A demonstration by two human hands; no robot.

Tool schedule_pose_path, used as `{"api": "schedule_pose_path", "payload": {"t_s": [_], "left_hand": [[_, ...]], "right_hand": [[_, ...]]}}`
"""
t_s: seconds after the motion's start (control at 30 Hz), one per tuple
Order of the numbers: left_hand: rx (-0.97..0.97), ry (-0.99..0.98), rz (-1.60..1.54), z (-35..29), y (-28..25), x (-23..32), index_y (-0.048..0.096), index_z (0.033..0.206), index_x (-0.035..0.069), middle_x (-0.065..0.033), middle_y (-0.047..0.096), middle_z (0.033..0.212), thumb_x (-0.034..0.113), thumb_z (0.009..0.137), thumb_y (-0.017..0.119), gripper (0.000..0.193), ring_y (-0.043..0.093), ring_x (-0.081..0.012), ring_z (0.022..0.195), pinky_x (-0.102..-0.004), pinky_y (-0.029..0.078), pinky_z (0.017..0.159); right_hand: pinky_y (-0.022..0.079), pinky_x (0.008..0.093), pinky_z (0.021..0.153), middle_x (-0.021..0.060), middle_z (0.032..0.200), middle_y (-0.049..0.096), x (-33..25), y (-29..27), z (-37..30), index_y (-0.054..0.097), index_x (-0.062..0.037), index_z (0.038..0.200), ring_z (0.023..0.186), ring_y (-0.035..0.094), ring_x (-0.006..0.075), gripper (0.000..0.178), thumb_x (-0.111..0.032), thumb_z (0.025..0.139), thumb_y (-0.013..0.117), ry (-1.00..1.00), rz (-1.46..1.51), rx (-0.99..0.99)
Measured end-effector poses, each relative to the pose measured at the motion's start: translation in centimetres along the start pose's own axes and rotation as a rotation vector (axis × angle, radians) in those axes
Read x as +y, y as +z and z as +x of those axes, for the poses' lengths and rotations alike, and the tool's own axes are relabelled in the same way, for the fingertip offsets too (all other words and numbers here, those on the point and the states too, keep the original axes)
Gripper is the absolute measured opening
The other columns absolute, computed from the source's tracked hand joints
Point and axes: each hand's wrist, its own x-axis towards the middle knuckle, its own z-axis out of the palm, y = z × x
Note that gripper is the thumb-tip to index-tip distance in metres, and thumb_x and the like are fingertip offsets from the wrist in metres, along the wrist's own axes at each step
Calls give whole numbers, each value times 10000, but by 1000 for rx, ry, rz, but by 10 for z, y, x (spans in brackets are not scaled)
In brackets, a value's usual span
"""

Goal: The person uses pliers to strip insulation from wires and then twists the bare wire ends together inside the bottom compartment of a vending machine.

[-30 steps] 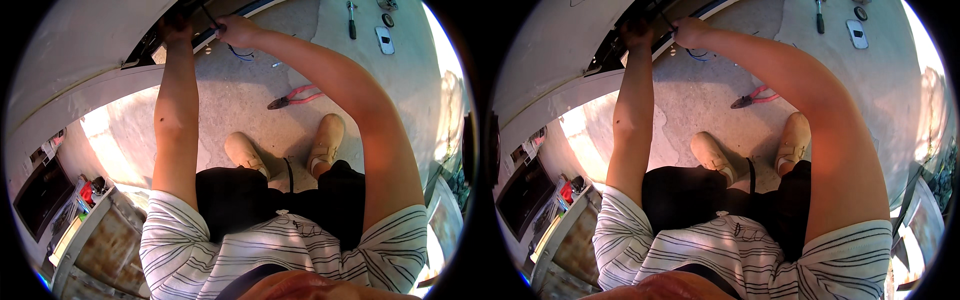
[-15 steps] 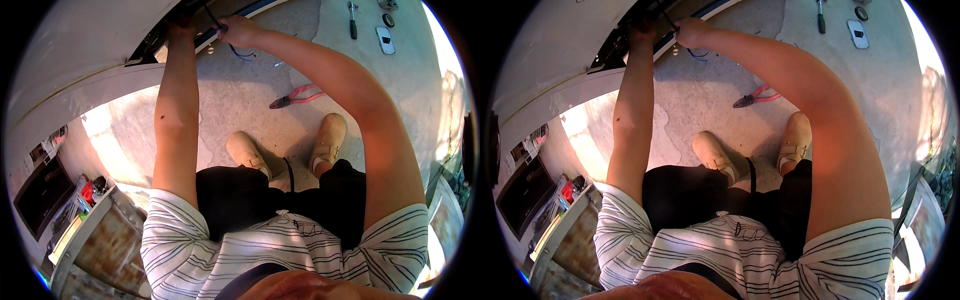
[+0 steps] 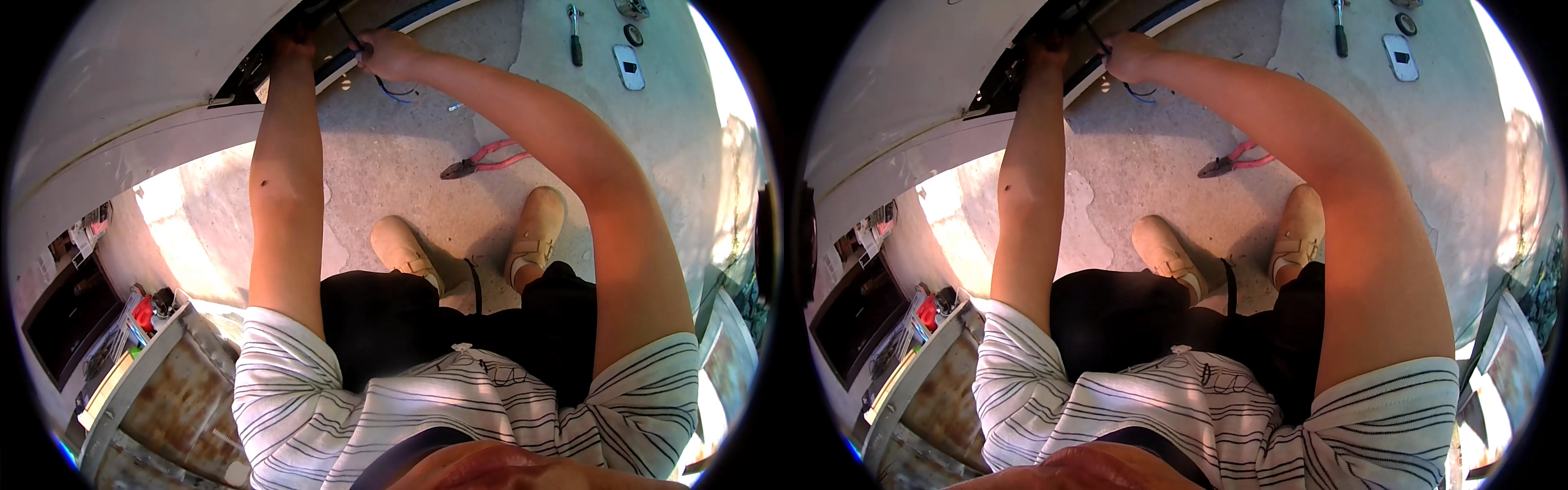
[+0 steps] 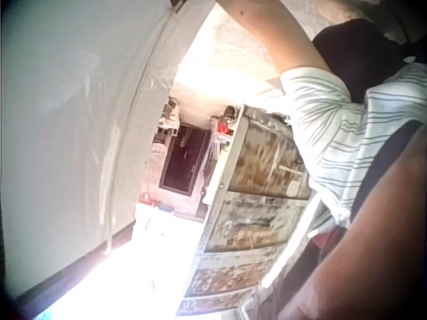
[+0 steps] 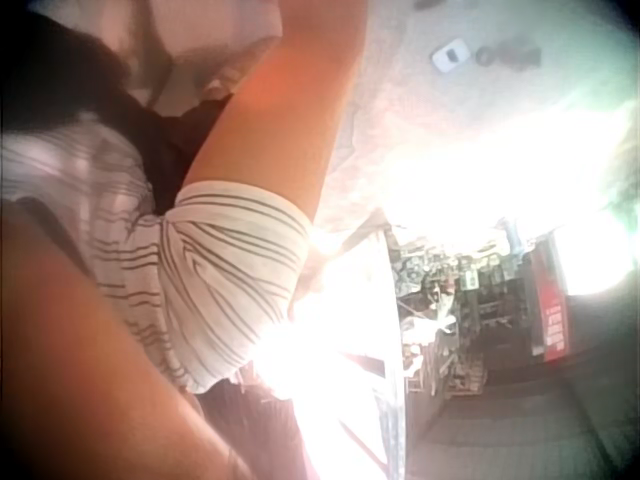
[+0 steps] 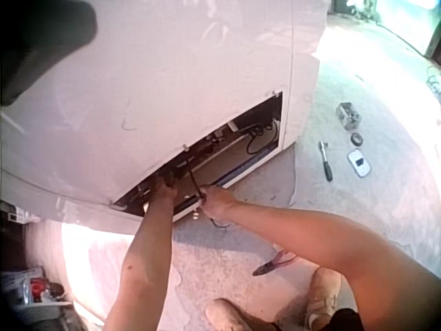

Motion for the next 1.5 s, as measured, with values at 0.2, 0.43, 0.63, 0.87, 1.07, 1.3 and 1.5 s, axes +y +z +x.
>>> {"api": "schedule_pose_path", "payload": {"t_s": [0.2,0.43,0.63,0.87,1.07,1.3,1.5], "left_hand": [[-38,-15,-7,16,-7,2,638,895,166,-25,631,692,290,967,485,210,582,-162,569,-354,492,559],[196,73,191,-22,16,-13,639,1009,172,-15,654,906,337,980,486,227,617,-174,782,-463,551,814],[-105,207,659,-33,16,-17,607,1071,63,-63,632,1045,334,994,478,310,589,-186,978,-473,539,908],[31,316,269,-15,17,-53,573,1156,18,-86,635,1131,229,1001,450,289,597,-212,1067,-378,492,997],[19,280,91,-35,25,-22,589,1155,46,-85,632,1119,219,1003,473,258,594,-189,1050,-337,502,944],[63,329,170,-48,43,26,587,1145,67,-77,616,1108,217,992,506,229,588,-174,985,-347,515,878],[49,549,532,-116,38,-32,559,1146,87,-63,609,1047,233,998,506,215,595,-160,905,-324,510,780]], "right_hand": [[534,324,776,97,919,728,-3,1,0,615,-19,1190,842,711,179,284,-161,947,580,-4,-15,-16],[534,301,774,87,920,729,5,2,3,615,-23,1194,845,710,161,281,-167,957,571,4,-17,-7],[537,312,765,85,890,723,10,-1,0,600,-23,1224,833,708,174,311,-173,952,577,12,14,-7],[514,463,923,220,1131,676,-3,-10,-3,440,-121,1455,1068,639,391,591,-215,891,589,26,-118,112],[507,456,954,220,1229,635,-8,-7,6,482,-110,1425,1111,623,390,569,-194,875,598,-54,-106,175],[525,439,846,166,982,709,-13,1,6,479,-145,1430,920,680,352,538,-190,908,605,-90,-117,208],[518,444,917,185,1164,667,1,-4,1,454,-161,1450,1054,649,369,573,-201,898,600,-31,-124,174]]}}
